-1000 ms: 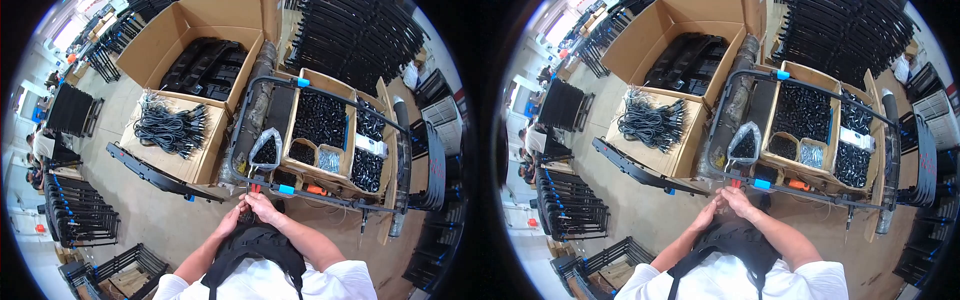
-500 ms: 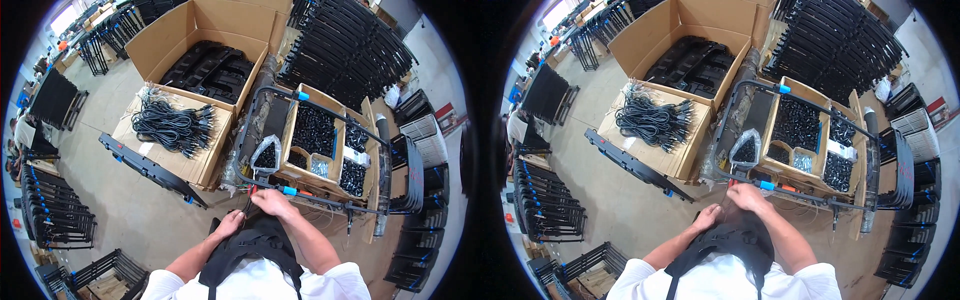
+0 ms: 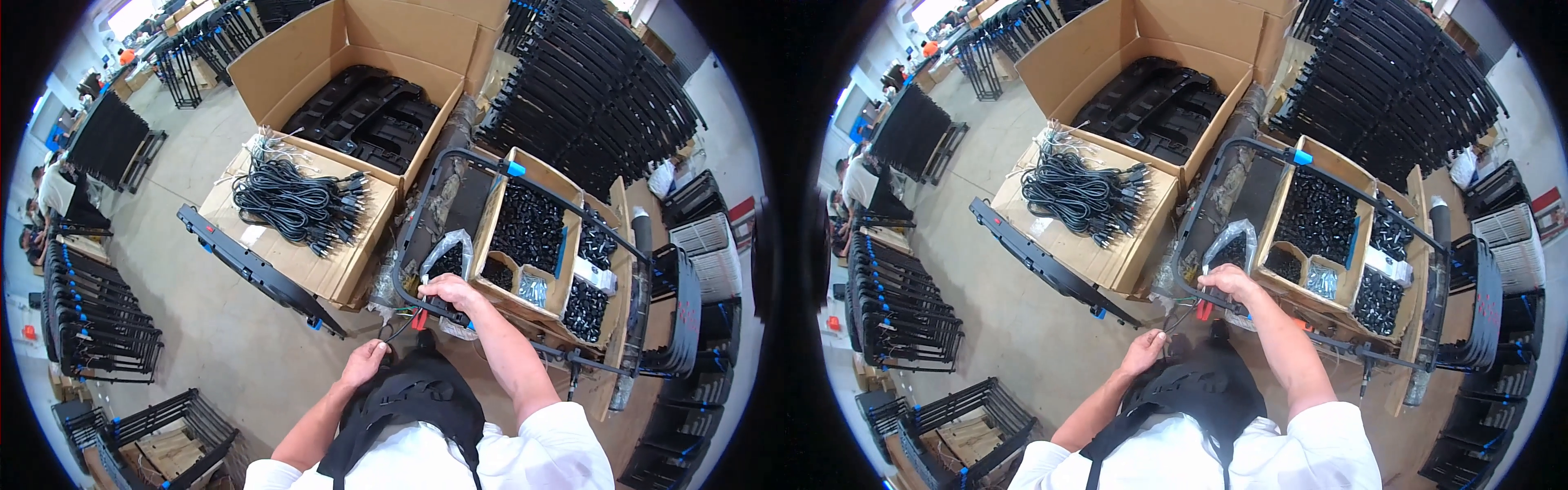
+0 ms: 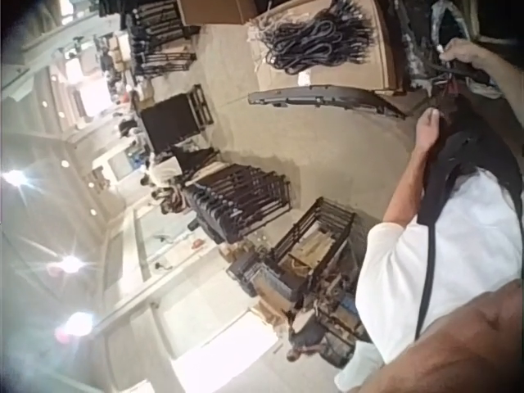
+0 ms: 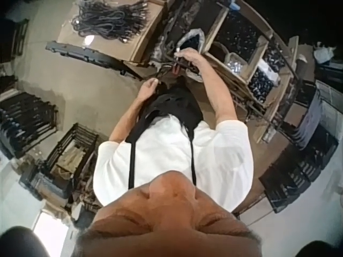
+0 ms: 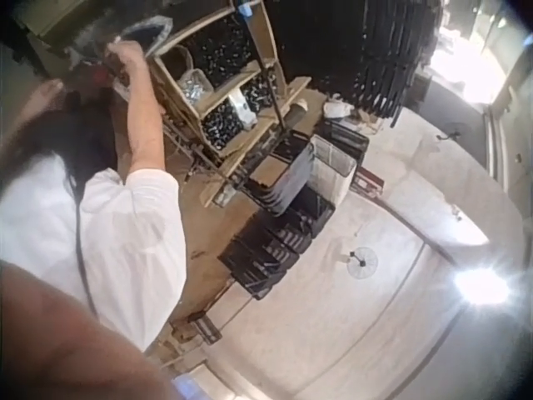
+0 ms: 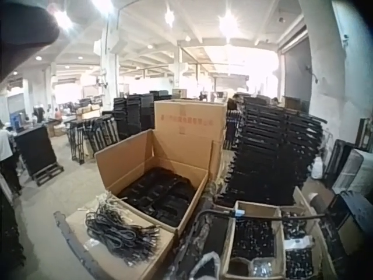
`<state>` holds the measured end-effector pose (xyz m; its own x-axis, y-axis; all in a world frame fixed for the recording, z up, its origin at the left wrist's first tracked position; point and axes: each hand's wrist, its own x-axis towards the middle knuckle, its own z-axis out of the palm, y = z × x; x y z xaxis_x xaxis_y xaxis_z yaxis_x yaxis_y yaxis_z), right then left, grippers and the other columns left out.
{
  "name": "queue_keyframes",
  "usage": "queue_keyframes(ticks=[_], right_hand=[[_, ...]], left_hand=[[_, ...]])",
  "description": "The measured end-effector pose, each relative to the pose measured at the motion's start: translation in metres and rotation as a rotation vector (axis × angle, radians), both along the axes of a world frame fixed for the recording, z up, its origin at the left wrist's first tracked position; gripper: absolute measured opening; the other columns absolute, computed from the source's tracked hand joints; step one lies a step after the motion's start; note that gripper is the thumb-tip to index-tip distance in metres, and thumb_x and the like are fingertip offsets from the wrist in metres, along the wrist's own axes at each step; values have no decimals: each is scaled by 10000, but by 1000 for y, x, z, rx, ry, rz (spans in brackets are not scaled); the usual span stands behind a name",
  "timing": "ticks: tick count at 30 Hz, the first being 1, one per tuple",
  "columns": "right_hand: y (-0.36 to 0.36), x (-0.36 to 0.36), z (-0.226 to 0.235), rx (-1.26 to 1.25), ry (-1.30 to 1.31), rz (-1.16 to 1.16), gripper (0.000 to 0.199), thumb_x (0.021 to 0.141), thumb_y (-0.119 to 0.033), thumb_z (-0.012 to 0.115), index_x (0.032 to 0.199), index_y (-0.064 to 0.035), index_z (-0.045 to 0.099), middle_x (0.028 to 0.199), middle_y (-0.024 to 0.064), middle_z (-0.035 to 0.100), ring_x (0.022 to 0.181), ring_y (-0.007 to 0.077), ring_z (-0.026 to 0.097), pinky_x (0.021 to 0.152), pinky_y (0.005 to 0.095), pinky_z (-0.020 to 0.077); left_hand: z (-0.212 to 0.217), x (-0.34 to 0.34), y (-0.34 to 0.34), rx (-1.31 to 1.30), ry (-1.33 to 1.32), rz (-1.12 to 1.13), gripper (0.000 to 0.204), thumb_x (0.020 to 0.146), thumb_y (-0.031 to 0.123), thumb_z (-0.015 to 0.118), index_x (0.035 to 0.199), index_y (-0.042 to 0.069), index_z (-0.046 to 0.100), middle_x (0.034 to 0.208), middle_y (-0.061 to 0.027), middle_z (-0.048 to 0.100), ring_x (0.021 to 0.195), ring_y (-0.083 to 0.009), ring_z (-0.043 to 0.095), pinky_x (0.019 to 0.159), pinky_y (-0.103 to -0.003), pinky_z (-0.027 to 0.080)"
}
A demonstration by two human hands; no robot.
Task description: Assembling the handle, housing, and wiring components of a walk-behind lawnmower in a factory setting.
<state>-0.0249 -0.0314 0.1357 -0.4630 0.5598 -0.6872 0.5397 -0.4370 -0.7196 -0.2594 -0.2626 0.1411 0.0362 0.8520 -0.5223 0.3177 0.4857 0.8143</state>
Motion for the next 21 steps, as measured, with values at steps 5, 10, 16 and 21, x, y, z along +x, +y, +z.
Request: queue_keyframes(ticks=[5, 10, 16, 21], right_hand=[[-4, 3, -21, 46, 93, -249, 246, 976, -270, 736, 963, -31, 797, 859, 43, 729, 732, 141, 609, 704, 320, 495], [12, 7, -17, 173, 332, -1041, 269, 1052, -279, 645, 896, -66, 696, 662, -22, 565, 548, 78, 506, 488, 244, 377], [18, -12, 3, 205, 509, -1015, 284, 1069, -291, 626, 968, -36, 700, 617, -7, 563, 493, 89, 488, 464, 275, 399], [53, -10, -7, 384, 190, -638, 337, 1010, -315, 666, 859, -15, 686, 664, 46, 650, 516, 128, 583, 500, 336, 471]], left_hand=[[20, 13, -3, -19, -9, -99, 354, 1093, 317, 494, 1222, 53, 692, 1063, -118, 727, 1011, -245, 675, 940, -383, 518], [41, 47, 12, -56, 44, 25, 330, 1100, 244, 480, 1343, 65, 612, 882, -47, 663, 831, -143, 629, 802, -330, 533], [18, 77, 12, -30, 53, 240, 276, 1089, 240, 525, 1233, 55, 670, 817, -10, 621, 723, -108, 585, 699, -303, 509], [27, 91, 28, -113, 85, 242, 305, 1078, 297, 565, 1122, 43, 729, 803, 3, 616, 746, -94, 585, 706, -288, 502]])
